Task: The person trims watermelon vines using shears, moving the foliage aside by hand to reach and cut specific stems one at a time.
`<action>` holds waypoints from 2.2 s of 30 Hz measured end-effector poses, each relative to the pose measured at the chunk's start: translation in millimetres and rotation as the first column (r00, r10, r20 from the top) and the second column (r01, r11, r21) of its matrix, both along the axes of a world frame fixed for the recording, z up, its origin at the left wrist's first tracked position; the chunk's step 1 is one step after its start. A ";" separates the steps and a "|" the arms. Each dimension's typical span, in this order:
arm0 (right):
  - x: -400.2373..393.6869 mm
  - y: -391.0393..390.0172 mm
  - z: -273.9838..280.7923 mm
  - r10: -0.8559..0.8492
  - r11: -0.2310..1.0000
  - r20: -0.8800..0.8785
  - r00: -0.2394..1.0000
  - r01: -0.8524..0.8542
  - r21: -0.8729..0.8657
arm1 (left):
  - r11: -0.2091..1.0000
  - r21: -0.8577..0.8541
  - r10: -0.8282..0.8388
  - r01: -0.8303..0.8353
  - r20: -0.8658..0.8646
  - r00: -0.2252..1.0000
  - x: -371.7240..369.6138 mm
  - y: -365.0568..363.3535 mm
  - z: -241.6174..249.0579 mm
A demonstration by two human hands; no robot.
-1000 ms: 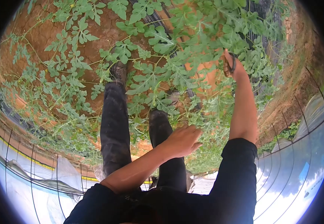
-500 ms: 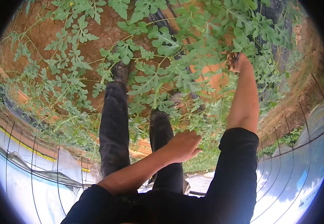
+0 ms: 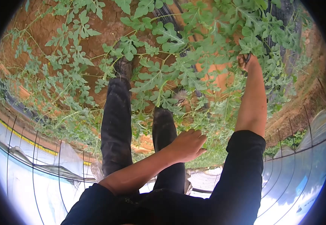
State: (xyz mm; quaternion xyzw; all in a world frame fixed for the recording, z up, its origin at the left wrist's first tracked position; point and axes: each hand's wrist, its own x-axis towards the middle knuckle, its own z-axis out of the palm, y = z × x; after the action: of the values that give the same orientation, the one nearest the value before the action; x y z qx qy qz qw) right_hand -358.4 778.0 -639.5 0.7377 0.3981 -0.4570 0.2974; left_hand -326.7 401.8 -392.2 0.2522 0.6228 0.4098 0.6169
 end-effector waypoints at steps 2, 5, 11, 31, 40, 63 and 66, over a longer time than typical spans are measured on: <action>5.2 -0.7 -3.4 0.052 0.999 0.015 0.999 -0.051 -0.016 | 1.000 0.002 -0.001 0.001 -0.004 1.000 0.1 0.3 -0.2; 12.7 -9.2 4.7 0.108 0.994 -0.030 0.994 -0.107 0.016 | 1.000 -0.005 -0.013 0.013 0.014 1.000 0.7 2.5 0.3; 18.2 -53.8 37.5 0.383 0.923 -0.214 0.898 -0.369 0.107 | 0.999 -0.021 0.037 -0.036 0.020 0.999 0.6 2.7 4.1; -138.2 -331.6 124.0 0.867 -0.040 -0.340 -0.363 -0.732 0.680 | 0.946 -0.009 0.320 -0.325 -0.136 0.938 -1.1 5.2 3.2; -140.4 -513.4 72.2 0.438 -0.625 -0.235 -0.868 -0.482 0.614 | 0.735 -0.024 0.603 -0.677 0.479 0.638 -49.5 2.5 26.9; -148.8 -601.7 -12.7 0.296 -0.813 -0.214 -0.931 -0.363 0.455 | 0.296 0.034 0.699 -0.955 0.673 0.241 -95.3 -7.5 46.5; -150.3 -564.2 -25.7 0.560 -0.491 -0.340 -0.755 -0.634 0.598 | 0.330 0.025 0.729 -0.944 0.628 0.272 -91.8 2.6 45.9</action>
State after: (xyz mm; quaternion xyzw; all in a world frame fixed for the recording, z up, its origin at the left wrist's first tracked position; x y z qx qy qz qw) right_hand -508.7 213.8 -665.2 -0.2701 0.8600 -0.1923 0.3879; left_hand -418.5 404.4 -346.3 -0.1268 0.3709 0.8434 0.3675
